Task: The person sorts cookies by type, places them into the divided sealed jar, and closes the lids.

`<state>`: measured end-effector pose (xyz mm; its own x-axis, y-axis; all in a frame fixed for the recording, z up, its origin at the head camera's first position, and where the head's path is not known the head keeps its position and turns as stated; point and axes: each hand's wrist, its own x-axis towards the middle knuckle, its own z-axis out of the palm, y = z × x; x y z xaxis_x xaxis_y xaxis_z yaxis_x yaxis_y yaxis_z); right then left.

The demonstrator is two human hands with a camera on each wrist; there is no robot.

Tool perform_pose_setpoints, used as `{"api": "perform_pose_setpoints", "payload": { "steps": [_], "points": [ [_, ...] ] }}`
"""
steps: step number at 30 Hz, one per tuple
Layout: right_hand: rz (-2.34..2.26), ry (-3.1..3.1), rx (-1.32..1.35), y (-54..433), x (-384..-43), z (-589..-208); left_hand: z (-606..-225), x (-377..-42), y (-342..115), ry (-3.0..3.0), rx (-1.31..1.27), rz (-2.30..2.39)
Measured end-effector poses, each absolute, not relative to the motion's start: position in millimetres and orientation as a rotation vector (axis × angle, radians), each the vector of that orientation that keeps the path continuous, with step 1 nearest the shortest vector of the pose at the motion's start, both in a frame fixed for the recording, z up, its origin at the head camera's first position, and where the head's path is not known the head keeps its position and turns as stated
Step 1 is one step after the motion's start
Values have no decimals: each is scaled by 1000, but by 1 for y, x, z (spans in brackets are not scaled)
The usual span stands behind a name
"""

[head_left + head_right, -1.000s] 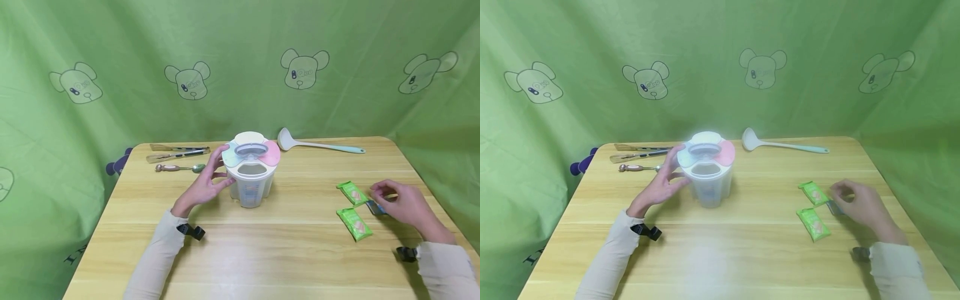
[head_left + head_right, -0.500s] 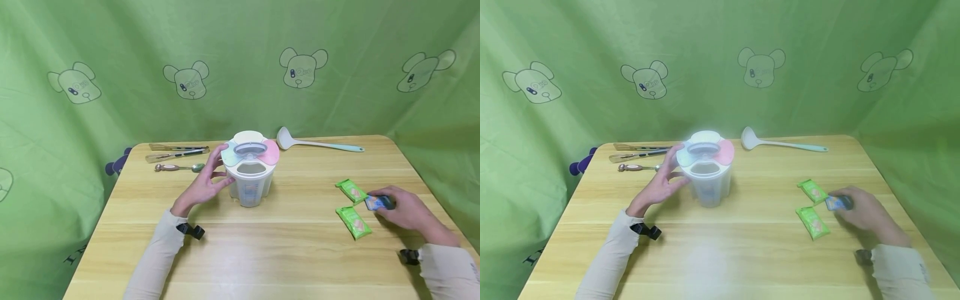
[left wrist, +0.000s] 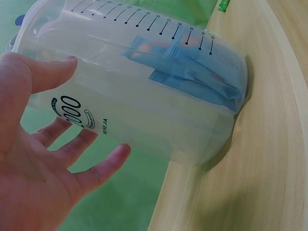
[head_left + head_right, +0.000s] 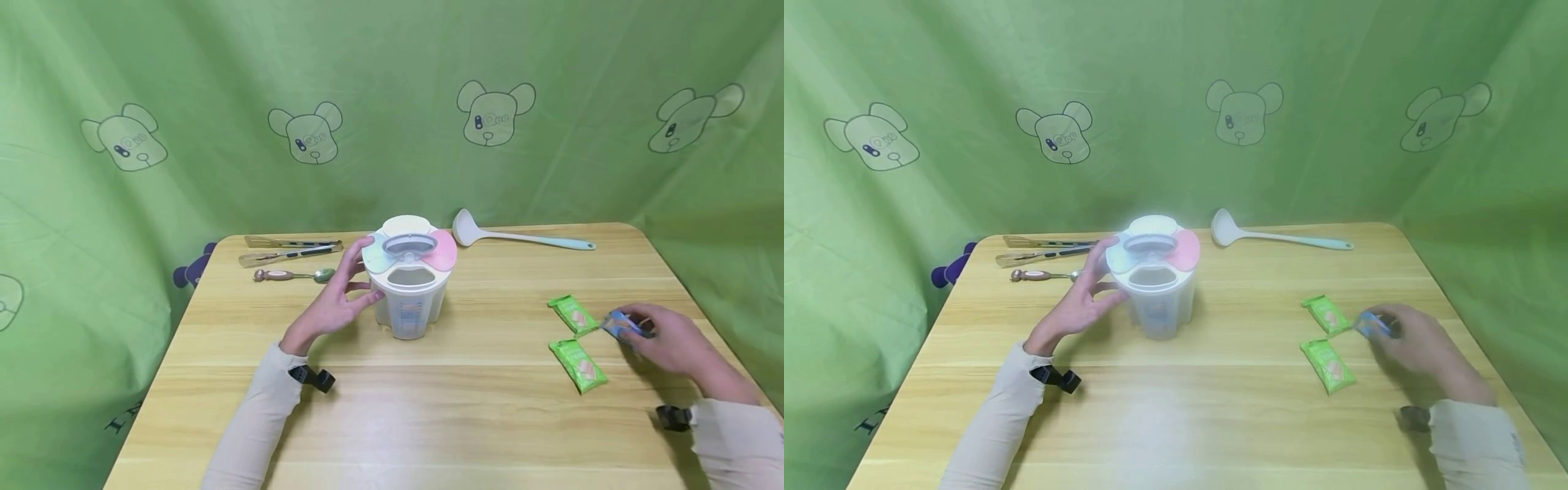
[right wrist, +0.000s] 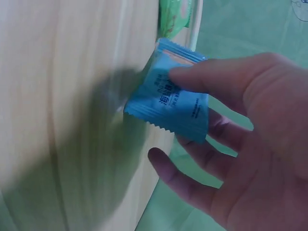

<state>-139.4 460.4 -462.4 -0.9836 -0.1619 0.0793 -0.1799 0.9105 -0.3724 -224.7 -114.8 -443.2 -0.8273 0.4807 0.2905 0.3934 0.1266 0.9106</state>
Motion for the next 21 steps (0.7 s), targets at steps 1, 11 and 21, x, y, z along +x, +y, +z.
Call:
{"api": "perform_pose_setpoints", "payload": {
  "steps": [1, 11, 21],
  "points": [
    [614, -3004, 273, 459, -139, -461, -443, -225, -115, 2304, 894, 1819],
    [689, -2814, 290, 428, -151, -442, -442, -224, -115, 2299, 901, 1823],
    [719, -2585, 356, 381, -164, -425, -443, -224, -115, 2306, 883, 1815]
  ]
}}
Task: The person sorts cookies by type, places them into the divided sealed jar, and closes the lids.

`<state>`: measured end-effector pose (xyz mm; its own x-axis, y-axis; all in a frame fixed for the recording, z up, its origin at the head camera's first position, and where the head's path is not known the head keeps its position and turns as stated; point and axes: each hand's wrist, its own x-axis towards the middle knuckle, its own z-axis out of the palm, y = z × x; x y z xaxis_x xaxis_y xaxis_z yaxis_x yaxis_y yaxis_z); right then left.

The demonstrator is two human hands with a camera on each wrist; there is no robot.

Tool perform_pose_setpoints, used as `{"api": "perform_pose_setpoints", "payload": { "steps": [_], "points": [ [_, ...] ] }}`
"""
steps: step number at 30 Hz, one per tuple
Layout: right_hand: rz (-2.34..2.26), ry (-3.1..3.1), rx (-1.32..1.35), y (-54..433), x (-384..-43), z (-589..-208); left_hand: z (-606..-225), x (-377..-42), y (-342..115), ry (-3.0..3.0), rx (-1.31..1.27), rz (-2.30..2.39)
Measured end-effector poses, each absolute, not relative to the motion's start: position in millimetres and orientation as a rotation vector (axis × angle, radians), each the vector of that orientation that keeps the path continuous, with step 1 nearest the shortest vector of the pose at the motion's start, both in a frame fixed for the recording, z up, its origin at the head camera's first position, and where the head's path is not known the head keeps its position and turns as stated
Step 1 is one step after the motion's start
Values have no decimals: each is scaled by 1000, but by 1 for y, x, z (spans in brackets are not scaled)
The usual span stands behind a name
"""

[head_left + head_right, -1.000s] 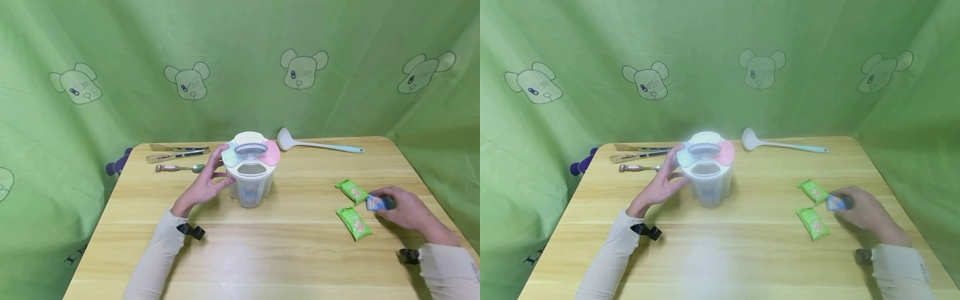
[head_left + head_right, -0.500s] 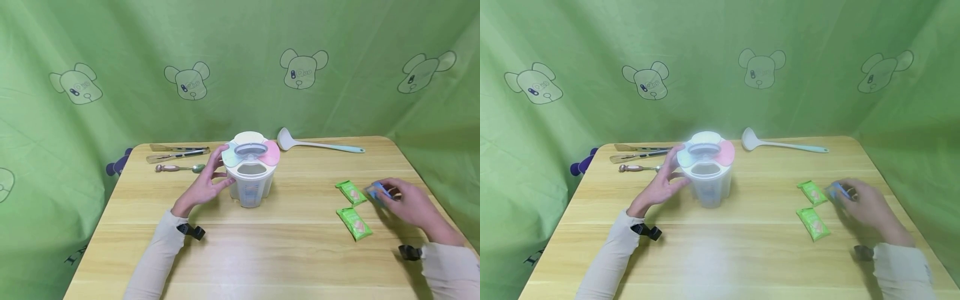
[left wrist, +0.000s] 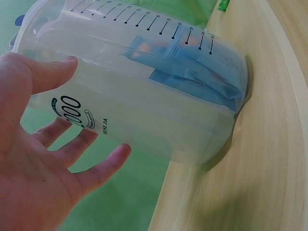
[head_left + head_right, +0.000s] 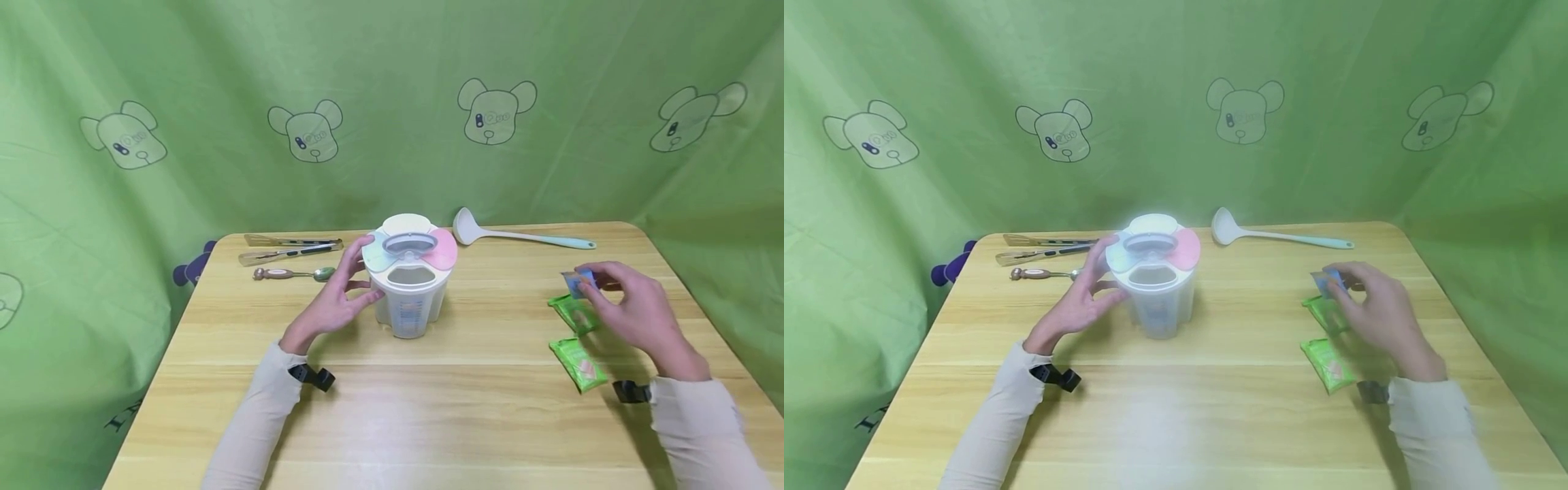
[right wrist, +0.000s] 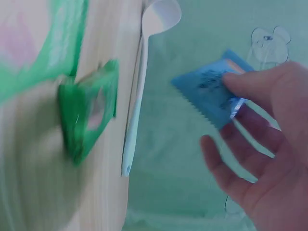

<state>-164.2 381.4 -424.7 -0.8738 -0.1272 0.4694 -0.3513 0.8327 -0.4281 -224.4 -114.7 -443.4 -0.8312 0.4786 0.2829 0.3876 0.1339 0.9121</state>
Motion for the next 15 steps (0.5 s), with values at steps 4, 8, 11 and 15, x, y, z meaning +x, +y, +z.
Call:
{"api": "perform_pose_setpoints", "payload": {
  "steps": [4, 8, 11, 15],
  "points": [
    [754, -2464, 392, 362, -168, -419, -444, -224, -115, 2303, 887, 1817],
    [784, -2429, 420, 344, -170, -411, -443, -224, -115, 2302, 892, 1819],
    [791, -2414, 446, 333, -171, -406, -443, -224, -115, 2307, 893, 1816],
    [804, -2371, 507, 319, -173, -400, -443, -224, -115, 2310, 898, 1814]
  ]
}}
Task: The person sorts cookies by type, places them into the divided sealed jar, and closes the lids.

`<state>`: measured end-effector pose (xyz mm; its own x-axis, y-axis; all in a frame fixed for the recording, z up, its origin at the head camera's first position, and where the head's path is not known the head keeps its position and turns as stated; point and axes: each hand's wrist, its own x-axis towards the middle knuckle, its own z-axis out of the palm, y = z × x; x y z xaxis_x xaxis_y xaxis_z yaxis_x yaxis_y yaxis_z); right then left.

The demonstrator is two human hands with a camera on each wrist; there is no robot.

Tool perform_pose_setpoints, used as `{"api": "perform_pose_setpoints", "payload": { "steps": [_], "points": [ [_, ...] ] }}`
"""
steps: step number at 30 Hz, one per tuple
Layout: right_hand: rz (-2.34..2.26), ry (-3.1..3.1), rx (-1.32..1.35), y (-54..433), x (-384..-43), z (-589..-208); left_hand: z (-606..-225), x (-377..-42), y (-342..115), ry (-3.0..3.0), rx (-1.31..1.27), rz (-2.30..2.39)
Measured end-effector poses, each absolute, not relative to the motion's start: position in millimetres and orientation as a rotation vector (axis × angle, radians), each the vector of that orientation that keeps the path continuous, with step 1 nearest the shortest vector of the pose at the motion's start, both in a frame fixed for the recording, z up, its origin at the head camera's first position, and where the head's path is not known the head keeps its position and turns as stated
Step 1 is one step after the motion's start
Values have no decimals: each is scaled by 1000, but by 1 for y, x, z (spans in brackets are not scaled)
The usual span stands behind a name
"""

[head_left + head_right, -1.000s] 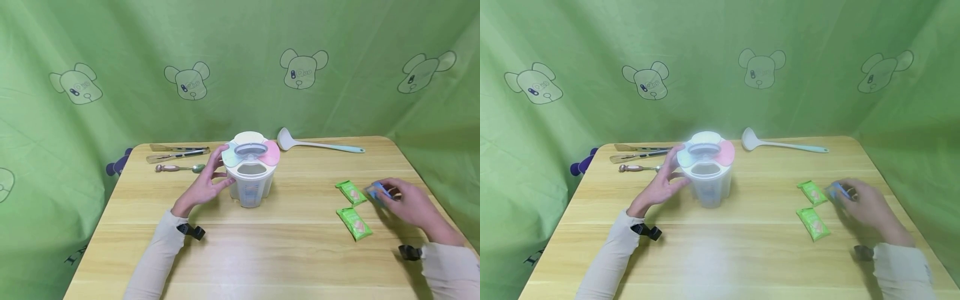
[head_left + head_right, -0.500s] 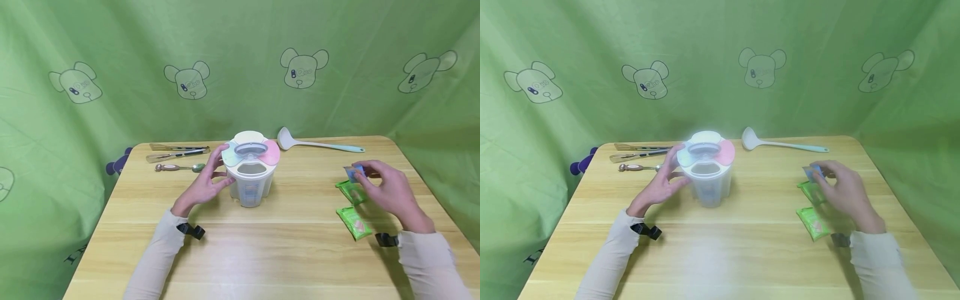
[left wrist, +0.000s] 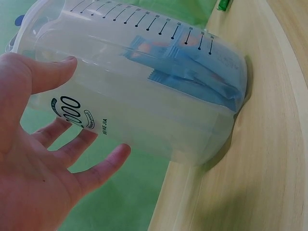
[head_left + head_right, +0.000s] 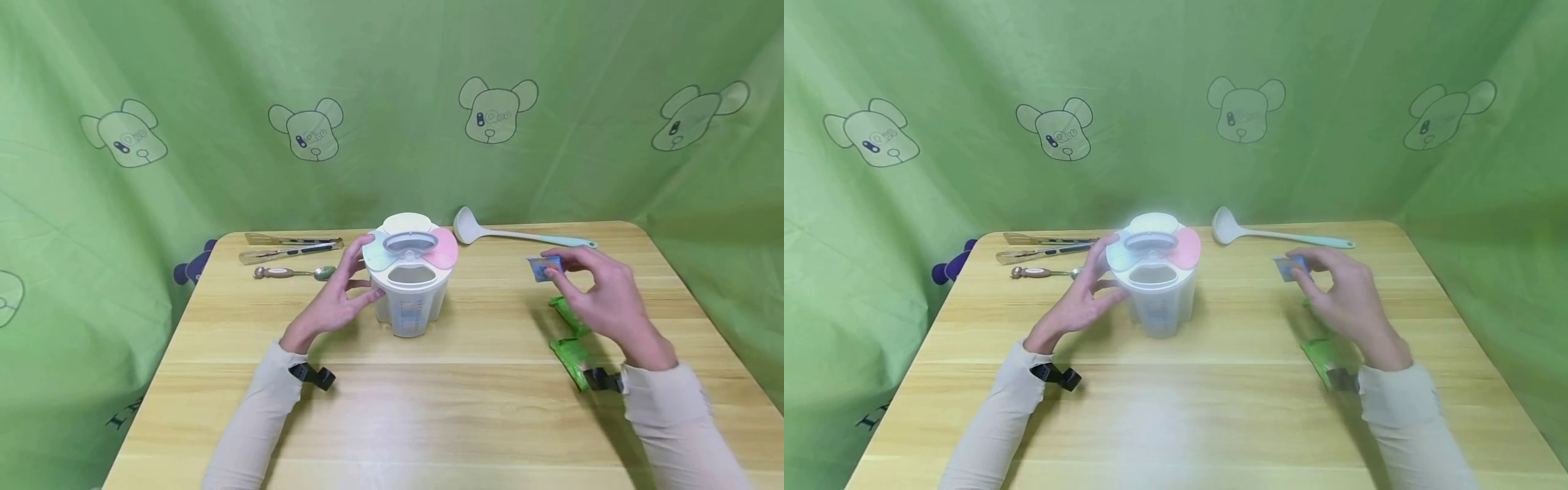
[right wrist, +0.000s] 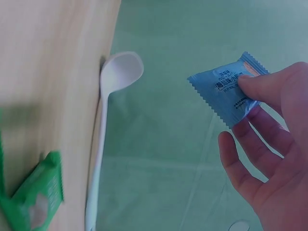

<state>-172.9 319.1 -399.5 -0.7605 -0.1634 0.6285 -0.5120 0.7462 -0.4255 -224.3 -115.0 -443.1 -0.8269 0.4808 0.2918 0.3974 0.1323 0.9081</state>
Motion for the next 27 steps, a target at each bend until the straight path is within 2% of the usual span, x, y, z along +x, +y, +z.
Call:
{"api": "perform_pose_setpoints", "payload": {
  "steps": [27],
  "points": [
    [1004, -2152, 787, 246, -172, -356, -444, -225, -116, 2304, 916, 1816]
  ]
}}
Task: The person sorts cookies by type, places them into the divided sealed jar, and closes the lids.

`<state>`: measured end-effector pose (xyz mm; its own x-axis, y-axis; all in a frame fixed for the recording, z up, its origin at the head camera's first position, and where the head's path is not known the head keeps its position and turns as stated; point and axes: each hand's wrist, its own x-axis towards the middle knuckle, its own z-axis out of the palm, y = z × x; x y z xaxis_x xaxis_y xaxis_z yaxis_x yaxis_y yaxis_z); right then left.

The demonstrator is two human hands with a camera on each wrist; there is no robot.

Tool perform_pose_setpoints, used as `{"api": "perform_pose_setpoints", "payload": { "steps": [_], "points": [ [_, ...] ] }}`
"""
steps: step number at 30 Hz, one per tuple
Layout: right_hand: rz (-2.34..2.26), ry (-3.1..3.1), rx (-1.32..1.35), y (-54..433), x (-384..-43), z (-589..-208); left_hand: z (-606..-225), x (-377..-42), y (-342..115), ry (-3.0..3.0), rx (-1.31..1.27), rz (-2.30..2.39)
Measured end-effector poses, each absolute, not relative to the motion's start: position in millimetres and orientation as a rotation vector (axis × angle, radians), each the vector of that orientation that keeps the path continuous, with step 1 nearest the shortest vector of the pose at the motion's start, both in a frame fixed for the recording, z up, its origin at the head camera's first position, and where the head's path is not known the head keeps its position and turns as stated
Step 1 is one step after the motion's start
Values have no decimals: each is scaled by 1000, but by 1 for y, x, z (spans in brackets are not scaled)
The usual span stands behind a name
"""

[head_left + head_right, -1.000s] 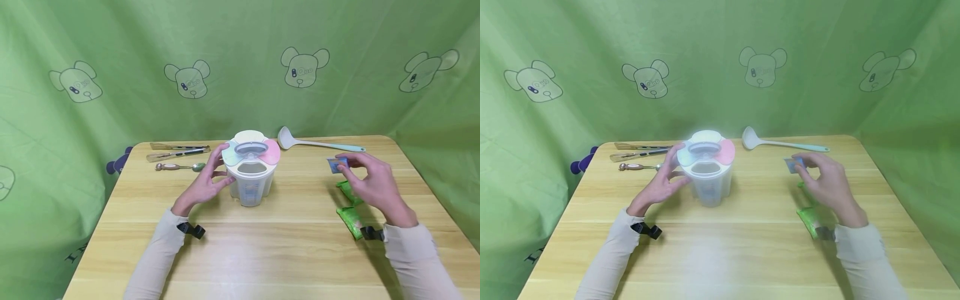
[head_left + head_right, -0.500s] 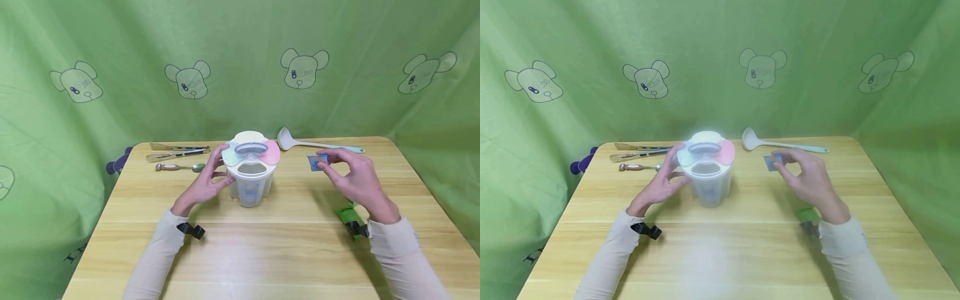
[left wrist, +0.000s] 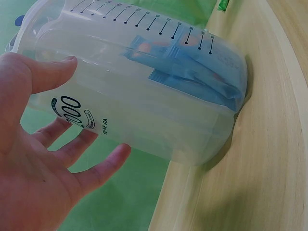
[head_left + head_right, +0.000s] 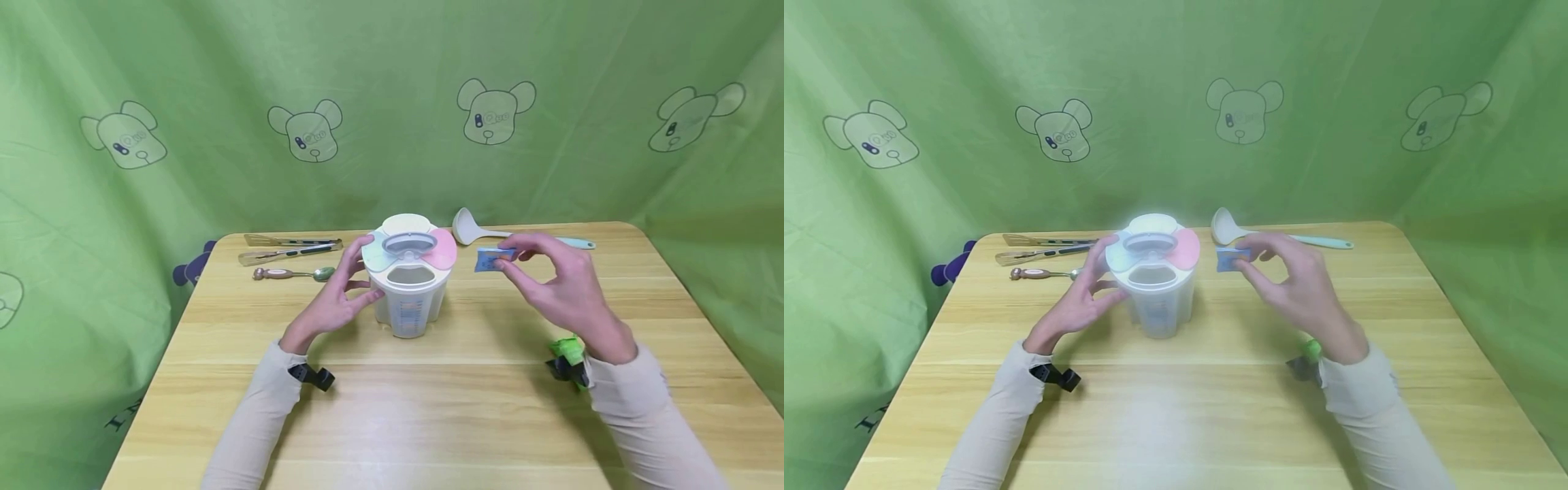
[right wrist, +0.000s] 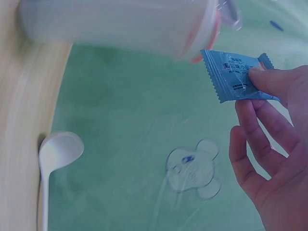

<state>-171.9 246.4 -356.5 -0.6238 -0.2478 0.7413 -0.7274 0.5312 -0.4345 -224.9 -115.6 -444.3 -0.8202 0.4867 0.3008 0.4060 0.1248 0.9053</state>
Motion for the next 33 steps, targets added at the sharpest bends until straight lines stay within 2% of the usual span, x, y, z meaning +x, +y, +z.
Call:
{"api": "perform_pose_setpoints", "payload": {
  "steps": [13, 33],
  "points": [
    [1085, -2039, 930, 211, -170, -338, -444, -226, -114, 2294, 919, 1824],
    [1173, -2023, 1021, 167, -179, -352, -443, -225, -116, 2293, 926, 1830]
  ]
}}
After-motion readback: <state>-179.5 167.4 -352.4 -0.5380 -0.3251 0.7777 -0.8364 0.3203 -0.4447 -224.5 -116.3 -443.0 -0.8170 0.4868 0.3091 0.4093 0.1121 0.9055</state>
